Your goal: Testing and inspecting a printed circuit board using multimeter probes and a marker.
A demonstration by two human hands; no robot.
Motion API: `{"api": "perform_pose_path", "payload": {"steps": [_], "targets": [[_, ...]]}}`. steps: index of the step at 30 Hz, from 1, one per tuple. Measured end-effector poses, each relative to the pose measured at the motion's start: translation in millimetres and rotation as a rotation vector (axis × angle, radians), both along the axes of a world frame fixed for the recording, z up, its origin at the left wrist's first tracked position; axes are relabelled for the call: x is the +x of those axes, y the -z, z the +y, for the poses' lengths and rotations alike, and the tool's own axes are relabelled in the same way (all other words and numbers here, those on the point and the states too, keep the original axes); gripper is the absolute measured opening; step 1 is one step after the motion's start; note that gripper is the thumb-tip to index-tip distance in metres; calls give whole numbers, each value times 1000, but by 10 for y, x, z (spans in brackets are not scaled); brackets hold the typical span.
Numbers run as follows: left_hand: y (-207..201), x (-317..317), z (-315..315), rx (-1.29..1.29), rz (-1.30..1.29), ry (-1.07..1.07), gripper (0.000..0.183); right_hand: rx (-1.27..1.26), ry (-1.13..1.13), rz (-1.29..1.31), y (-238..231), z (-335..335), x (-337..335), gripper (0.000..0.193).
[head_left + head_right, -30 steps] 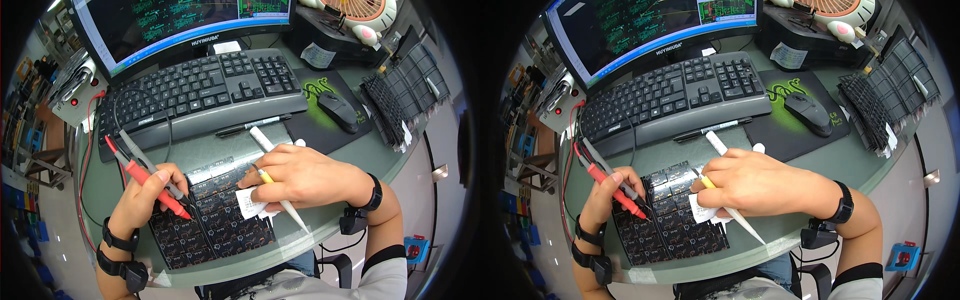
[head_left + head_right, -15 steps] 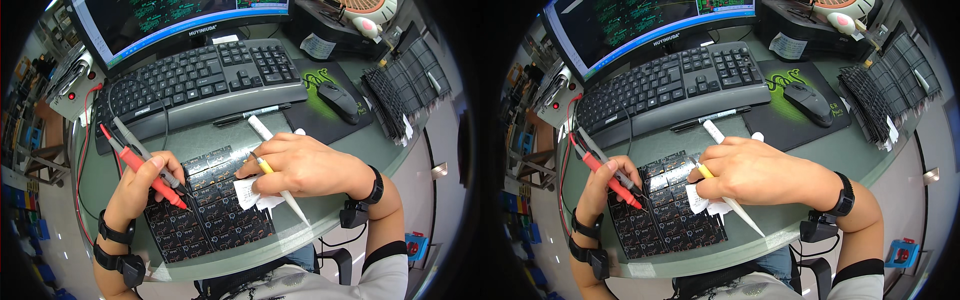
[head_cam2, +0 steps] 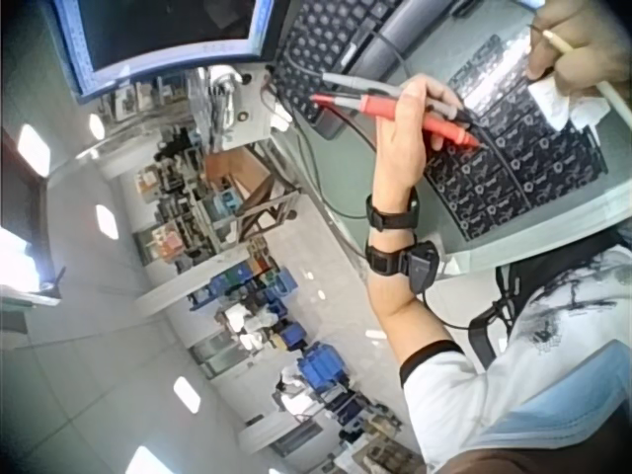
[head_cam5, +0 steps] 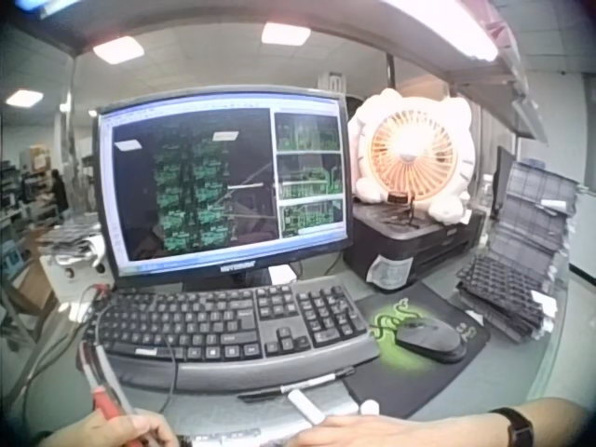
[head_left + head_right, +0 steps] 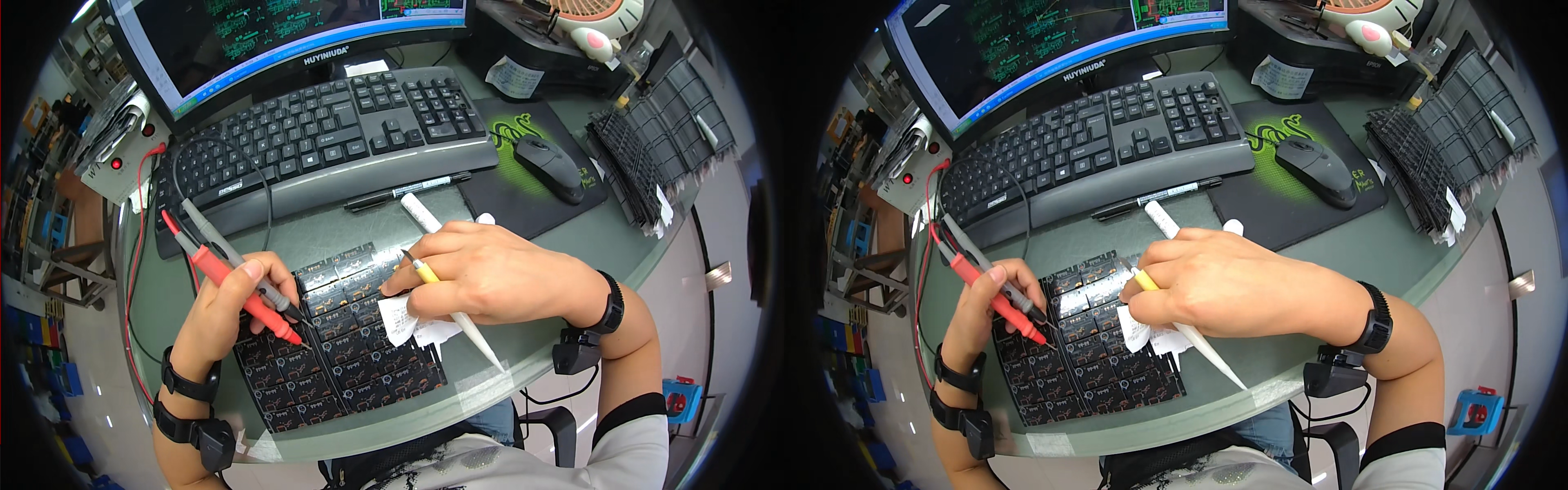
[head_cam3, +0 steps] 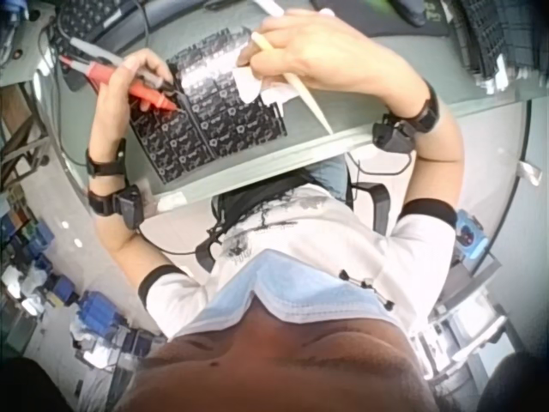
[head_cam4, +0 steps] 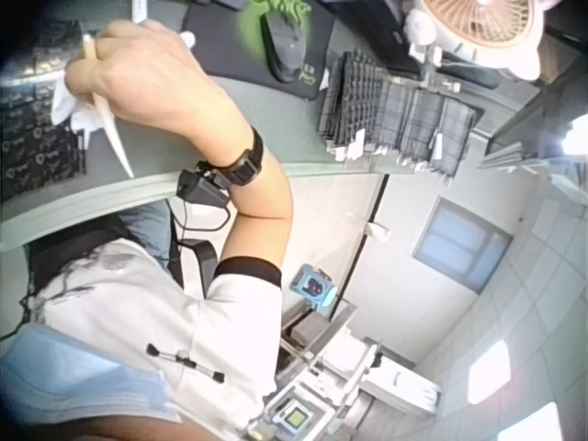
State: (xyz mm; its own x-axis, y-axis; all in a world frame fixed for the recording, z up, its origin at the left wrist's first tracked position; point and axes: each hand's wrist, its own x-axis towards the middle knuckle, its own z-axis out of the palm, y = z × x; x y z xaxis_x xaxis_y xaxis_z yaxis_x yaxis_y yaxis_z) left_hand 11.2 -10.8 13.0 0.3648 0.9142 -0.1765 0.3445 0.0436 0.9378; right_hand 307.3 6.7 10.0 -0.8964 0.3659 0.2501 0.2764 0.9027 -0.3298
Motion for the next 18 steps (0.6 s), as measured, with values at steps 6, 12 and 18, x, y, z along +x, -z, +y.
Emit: {"api": "perform_pose_path", "payload": {"steps": [6,12,18], "targets": [[26,19,-9,10,-10,-31,52,-84,-3,66,35,51,31,13],[144,39,-17,-8,-54,-46,53,-100,-14,169,115,33,96,18],[167,-18,-34,-3,-40,-30,60,-127,-17,244,181,73,67,20]]}}
